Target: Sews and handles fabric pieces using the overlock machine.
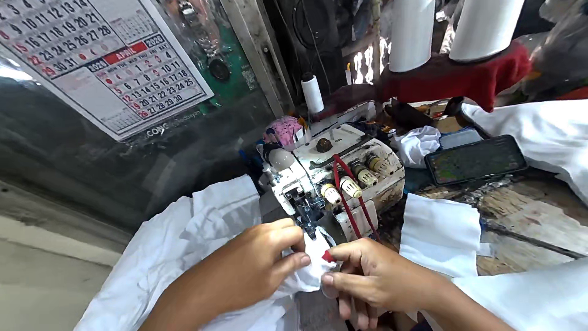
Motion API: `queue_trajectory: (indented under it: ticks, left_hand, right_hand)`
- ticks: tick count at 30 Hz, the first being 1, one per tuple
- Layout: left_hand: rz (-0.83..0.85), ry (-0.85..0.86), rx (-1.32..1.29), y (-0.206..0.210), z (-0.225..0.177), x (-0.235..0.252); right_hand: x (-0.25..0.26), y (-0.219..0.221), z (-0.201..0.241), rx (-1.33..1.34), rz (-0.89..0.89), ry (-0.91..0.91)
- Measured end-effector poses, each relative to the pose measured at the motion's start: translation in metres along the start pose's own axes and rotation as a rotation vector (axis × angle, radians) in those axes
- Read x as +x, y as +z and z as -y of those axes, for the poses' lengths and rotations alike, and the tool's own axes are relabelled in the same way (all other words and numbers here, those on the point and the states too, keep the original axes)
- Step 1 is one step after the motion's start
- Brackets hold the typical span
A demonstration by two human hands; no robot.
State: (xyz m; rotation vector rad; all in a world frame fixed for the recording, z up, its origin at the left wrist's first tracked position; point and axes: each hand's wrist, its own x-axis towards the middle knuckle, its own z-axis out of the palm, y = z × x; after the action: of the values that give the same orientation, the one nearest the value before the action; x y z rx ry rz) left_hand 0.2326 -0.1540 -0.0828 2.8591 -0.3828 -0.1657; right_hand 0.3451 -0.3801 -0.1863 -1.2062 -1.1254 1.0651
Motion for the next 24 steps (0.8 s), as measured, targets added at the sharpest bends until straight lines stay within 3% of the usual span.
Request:
queue_trajectory:
  ticks: [4,9,14,16,21,24]
  left_hand:
    - [-0.076,0.017,-0.006,0.011,-0.013,-0.002]
    - [-0.306,-0.077,0.135,0.047,-0.014,-0.015]
    - [-0.391,-0.214,0.098,0.058,0.033,-0.038]
    - [-0.378,-0.279,0.148,0.053,0.037,-0.048]
    - [-0.402,-0.148,0.197,0.075,-0.039,-0.039]
    - [-0.436,-0.074,0.151,0.103,-0.072,-0.007]
  right_hand:
    - [0.004,-0.005,0.003,-0.021,-0.015,-0.031]
    - [0.000,0.001,-0.004,-0.071,-0.137,-0.061]
    - [0.006,0.017,-0.012,-0.467,-0.073,-0.118]
    - [0.006,0.021,-0.010,-0.506,-0.036,-0.123]
    - [-0.007,0.025,-0.009,-0.174,-0.259,-0.125]
    - [-0.009,0.009,-0.014,-0.039,-0.624,-0.135]
